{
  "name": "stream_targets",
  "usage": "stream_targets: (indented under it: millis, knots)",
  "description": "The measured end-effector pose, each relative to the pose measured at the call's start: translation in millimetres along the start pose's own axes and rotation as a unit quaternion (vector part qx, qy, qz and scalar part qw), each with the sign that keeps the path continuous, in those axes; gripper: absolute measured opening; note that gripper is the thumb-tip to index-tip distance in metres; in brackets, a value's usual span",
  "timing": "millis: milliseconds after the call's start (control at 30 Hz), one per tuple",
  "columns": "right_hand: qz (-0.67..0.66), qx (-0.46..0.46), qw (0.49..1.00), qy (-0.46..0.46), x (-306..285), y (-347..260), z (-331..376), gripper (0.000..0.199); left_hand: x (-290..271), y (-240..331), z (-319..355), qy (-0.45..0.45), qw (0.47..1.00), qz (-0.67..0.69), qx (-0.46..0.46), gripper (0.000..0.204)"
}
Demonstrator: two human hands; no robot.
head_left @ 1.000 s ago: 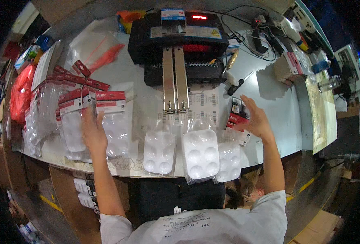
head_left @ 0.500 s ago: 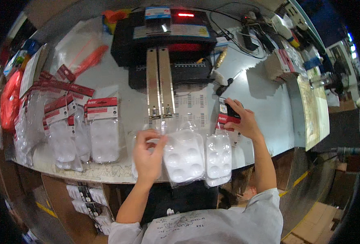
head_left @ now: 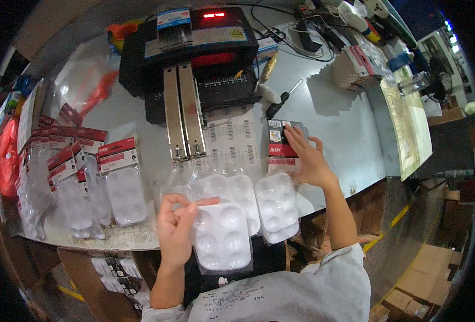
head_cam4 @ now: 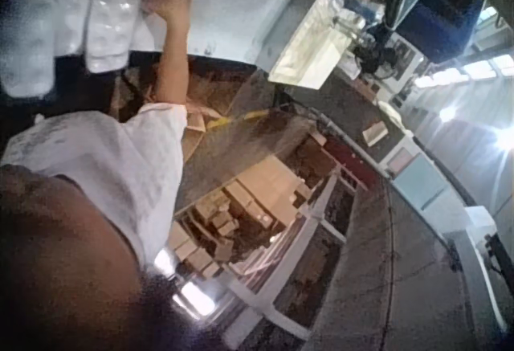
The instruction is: The person repeatedly picks white plastic mixing palettes from a cardboard box and places them into clear plastic bags with red Artix labels. They seal each bag using a heat-sealing machine and set the finished packages aside on the table. The process is repeated continuously throughout the clip.
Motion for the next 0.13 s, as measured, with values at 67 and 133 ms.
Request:
stream_targets:
  millis: [67, 133]
  knots:
    - [-0.007, -0.012, 1.0, -0.028, 2, 0, -13, 0.103, 10, -3, -1, -0.016, 0.999, -0.011, -0.027, 0.02]
    - [-0.013, 0.0, 0.999, -0.052, 1, 2, -21, 0.1, 13, -2, -1, -0.018, 0.999, -0.014, -0.038, 0.025]
Point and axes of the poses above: each hand's wrist, its own z-axis away from the middle knuckle, its own x-axis out of the palm, y = z × x, the point moved 7 cm from there along -z, towards the middle knuckle, and after that the axes turned 11 degrees about -x, right-handed, at the moved point
